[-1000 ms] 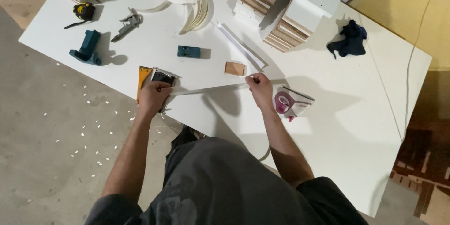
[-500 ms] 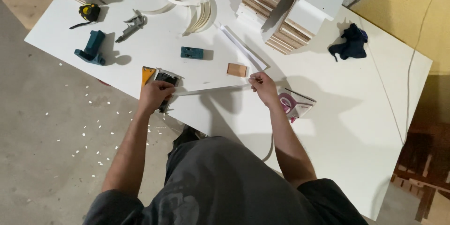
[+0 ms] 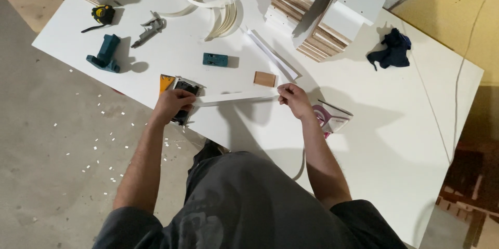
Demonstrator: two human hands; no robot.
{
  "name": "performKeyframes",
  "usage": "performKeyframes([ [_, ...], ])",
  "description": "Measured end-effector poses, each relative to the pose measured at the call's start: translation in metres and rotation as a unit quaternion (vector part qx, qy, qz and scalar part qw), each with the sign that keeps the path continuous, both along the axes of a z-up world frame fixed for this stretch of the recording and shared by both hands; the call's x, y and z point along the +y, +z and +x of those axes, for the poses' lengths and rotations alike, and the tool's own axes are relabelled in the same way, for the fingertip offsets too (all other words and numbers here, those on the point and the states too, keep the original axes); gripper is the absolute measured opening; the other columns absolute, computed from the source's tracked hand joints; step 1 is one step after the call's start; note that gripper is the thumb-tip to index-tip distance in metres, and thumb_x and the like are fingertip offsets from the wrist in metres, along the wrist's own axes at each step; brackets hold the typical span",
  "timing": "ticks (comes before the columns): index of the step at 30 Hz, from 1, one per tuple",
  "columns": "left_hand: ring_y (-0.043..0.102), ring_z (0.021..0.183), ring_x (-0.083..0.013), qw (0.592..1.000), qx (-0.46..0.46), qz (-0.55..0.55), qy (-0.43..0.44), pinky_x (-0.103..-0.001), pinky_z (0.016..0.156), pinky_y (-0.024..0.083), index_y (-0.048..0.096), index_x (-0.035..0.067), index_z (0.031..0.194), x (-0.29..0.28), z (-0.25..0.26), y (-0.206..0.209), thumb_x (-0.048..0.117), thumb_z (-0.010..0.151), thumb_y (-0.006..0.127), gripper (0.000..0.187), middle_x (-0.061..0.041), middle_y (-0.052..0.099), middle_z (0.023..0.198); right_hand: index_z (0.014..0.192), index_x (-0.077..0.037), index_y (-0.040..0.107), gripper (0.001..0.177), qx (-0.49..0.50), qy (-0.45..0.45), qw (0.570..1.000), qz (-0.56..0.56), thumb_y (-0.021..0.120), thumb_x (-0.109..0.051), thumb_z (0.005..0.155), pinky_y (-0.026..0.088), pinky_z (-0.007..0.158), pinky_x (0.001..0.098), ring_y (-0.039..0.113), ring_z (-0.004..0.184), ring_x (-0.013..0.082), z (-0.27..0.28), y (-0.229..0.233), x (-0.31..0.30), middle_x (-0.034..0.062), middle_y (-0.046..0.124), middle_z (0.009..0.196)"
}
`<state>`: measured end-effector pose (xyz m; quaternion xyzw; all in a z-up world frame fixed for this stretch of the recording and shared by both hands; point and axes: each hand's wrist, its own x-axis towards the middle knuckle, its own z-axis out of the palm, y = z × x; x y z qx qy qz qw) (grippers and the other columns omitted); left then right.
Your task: The person applies white edge banding to a wooden board using a household iron to activate the adhesive. They then use a hand plane to trim the excess banding flush with the board's edge and smooth the surface with a sanding block.
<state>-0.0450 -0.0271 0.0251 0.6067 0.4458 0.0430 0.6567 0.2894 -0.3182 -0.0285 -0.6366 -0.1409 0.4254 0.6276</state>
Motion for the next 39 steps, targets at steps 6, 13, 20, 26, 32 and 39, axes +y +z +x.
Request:
performKeyframes([
  [6,0.072,0.102,-0.0409,0.969,0.106,0.167,-0.147,-0.052,0.091,0.057,0.077,0.011,0.120,0.006,0.010,0.026,0.029,0.085,0.086,0.041,-0.018,0.076,0.107,0.114,0.006,0.064,0.025,-0.002,-0.009,1.000,0.011,0.074,-0.007,0.094,0.059,0.061,0.0261,0.065,0.071,0.0172,0.001,-0.010,-0.002,0.0078,0.052,0.084],
  [13,0.073,0.104,-0.0356,0.913,0.133,0.320,-0.215,-0.049,0.092,0.056,0.079,0.017,0.116,0.060,0.087,-0.020,0.037,0.091,0.075,0.033,-0.010,0.078,0.106,0.115,0.006,0.064,0.028,0.004,-0.036,0.999,0.015,0.076,-0.010,0.094,0.060,0.063,0.0292,0.066,0.074,0.0199,-0.002,-0.024,-0.004,0.0086,0.052,0.085],
  [20,0.068,0.106,-0.0267,0.616,-0.083,0.700,-0.351,-0.041,0.088,0.056,0.070,0.017,0.108,0.033,0.267,-0.155,0.015,0.094,0.060,0.018,-0.003,0.068,0.109,0.116,0.009,0.064,0.029,-0.007,-0.062,0.998,-0.007,0.072,-0.007,0.094,0.060,0.064,0.0288,0.066,0.073,0.0202,-0.010,-0.010,0.000,0.0124,0.056,0.086],
  [26,0.063,0.109,-0.0255,0.552,-0.144,0.747,-0.340,-0.042,0.099,0.048,0.071,0.017,0.104,0.016,0.358,-0.236,0.018,0.087,0.067,0.018,-0.004,0.066,0.105,0.117,0.011,0.063,0.033,0.000,-0.077,0.997,-0.011,0.075,-0.007,0.092,0.059,0.063,0.0299,0.068,0.072,0.0225,-0.014,-0.001,0.001,0.0141,0.059,0.083],
  [32,0.069,0.095,-0.0262,0.616,-0.113,0.698,-0.349,-0.043,0.087,0.053,0.072,0.015,0.099,0.006,0.347,-0.194,0.017,0.090,0.062,0.013,-0.004,0.067,0.095,0.117,0.009,0.066,0.032,0.001,-0.080,0.997,-0.005,0.077,-0.008,0.092,0.059,0.062,0.0302,0.069,0.071,0.0224,-0.013,-0.016,-0.004,0.0145,0.061,0.082],
  [39,0.067,0.104,-0.0436,0.896,-0.122,0.257,-0.341,-0.055,0.090,0.051,0.061,0.003,0.119,0.010,0.216,0.000,0.018,0.102,0.052,0.024,-0.023,0.067,0.105,0.115,0.009,0.065,0.030,0.000,-0.065,0.998,0.016,0.075,-0.007,0.093,0.059,0.063,0.0313,0.067,0.072,0.0225,-0.010,-0.022,-0.005,0.0139,0.059,0.086],
])
